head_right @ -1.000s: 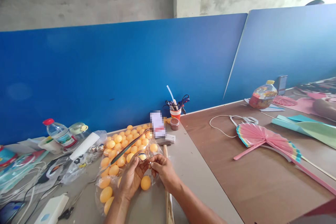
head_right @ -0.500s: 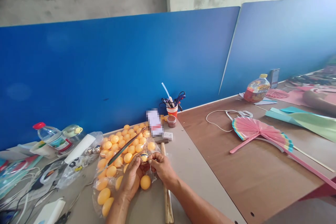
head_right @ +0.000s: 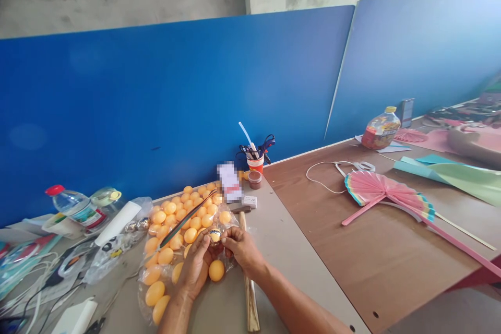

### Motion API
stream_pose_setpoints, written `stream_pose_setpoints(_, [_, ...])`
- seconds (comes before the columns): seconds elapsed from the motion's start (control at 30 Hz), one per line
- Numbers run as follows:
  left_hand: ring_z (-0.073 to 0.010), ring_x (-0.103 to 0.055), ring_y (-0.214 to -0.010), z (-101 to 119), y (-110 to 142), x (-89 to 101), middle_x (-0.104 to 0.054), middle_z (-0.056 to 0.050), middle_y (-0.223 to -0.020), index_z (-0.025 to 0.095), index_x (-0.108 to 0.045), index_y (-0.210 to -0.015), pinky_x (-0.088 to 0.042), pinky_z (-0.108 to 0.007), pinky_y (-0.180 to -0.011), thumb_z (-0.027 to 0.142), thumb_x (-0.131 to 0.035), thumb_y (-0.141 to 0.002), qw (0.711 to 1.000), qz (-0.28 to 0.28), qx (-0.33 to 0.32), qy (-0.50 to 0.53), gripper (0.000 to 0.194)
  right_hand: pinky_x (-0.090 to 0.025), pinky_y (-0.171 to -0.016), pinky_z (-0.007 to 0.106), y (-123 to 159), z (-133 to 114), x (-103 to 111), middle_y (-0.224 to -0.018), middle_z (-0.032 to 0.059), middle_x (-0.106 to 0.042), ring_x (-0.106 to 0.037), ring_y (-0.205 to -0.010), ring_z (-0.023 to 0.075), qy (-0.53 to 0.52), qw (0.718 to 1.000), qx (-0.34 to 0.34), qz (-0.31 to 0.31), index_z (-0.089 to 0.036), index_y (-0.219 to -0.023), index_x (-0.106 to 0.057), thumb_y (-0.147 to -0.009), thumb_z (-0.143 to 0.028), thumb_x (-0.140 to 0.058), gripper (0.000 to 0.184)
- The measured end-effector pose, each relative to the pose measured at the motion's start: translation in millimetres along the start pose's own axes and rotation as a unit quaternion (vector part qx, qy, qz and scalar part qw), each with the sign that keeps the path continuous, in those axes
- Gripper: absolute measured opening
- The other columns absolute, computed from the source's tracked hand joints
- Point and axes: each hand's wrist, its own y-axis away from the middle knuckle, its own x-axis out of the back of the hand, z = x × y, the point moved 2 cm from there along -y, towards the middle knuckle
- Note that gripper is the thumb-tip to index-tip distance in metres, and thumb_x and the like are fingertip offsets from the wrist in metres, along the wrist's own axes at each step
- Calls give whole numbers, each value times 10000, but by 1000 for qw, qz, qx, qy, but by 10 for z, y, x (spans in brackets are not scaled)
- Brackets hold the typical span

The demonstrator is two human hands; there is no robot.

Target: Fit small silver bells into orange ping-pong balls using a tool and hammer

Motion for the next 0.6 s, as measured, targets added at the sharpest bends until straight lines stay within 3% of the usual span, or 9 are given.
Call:
stream_pose_setpoints(0.23, [-313,-724,-987,52,33,-96,-770,-69,-900,203,-746,-957,-561,-477,-909,444,-888,-692,1000,-8,11,12,385,-224,-483,241,30,-52,-6,-491,-61,-517,-399,-465,86,-9,1000,2,3,-197,-712,-585,-649,-387,-757,265])
stream_pose_setpoints(0.6, [-300,-716,-998,-19,26,-36,-767,-70,-934,212,-737,-988,-549,-457,-921,480,-874,-711,1000,9,6,-22,409,-233,-472,233,20,-3,-3,-469,-71,-523,-387,-438,87,5,999,6,39,-219,-730,-521,-677,-310,-697,205])
